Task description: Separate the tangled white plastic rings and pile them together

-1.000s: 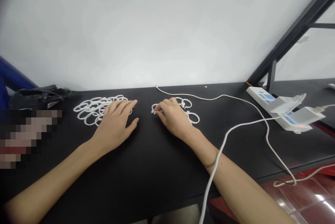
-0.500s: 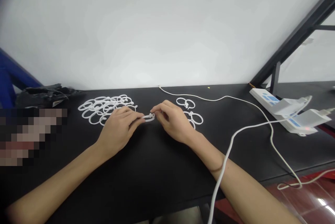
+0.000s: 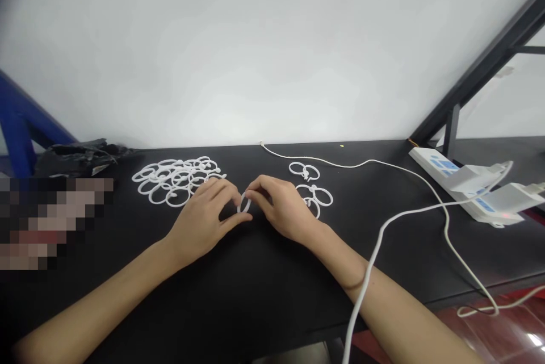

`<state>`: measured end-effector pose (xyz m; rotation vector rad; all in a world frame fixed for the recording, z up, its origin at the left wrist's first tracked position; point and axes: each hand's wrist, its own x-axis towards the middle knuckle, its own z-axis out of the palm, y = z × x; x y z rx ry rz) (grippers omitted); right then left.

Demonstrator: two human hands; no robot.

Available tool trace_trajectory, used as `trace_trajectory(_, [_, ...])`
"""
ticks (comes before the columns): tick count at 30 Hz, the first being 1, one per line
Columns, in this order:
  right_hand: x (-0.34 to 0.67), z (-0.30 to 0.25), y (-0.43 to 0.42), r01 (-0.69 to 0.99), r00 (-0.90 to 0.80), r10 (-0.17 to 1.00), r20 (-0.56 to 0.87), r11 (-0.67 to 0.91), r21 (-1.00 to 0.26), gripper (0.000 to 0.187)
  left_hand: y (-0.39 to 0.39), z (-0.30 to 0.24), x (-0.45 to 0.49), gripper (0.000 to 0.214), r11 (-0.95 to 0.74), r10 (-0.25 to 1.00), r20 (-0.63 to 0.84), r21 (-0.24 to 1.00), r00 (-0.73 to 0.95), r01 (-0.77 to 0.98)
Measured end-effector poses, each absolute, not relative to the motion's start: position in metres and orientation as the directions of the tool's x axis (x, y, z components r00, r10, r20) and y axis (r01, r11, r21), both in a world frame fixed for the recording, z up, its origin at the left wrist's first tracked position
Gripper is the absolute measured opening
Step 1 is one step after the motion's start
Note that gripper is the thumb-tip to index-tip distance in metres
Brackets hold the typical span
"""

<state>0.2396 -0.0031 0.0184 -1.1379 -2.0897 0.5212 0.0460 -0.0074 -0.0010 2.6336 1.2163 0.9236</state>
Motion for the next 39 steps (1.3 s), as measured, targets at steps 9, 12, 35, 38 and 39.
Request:
trace_trajectory(9, [0.239, 0.02, -0.004, 0.544, -0.337, 0.865, 0.372, 0.501, -0.673, 0.01, -0.011, 0.005, 0.048, 0.031, -0.538, 0.842, 0.324, 0.552, 0.43, 0.637])
trace_trajectory(12, [0.245, 0.017, 0.003, 0.624, -0.297, 0.863, 0.408, 0.499, -0.602, 0.014, -0.001, 0.003, 0.045, 0.031, -0.496, 0.86, 0.381, 0.474, 0.338, 0.727])
trace_trajectory(35, [0.306, 0.008, 0.036, 0.985, -0.041, 0.916, 0.4, 0.104, -0.137, 0.03, 0.029, -0.005, 0.036, 0.032, -0.46, 0.793, 0.537, 0.219, 0.287, 0.861])
trace_trajectory(38, [0.307, 0.009, 0.036, 0.986, -0.012, 0.932, 0.362, 0.071, -0.15, 0.031, 0.015, -0.004, 0.043, 0.026, -0.624, 0.753, 0.435, 0.235, 0.494, 0.745])
trace_trajectory(39, [0.307, 0.009, 0.036, 0.988, -0.008, 0.935, 0.353, 0.063, -0.142, 0.031, 0.011, -0.004, 0.045, 0.025, -0.663, 0.735, 0.387, 0.243, 0.557, 0.708])
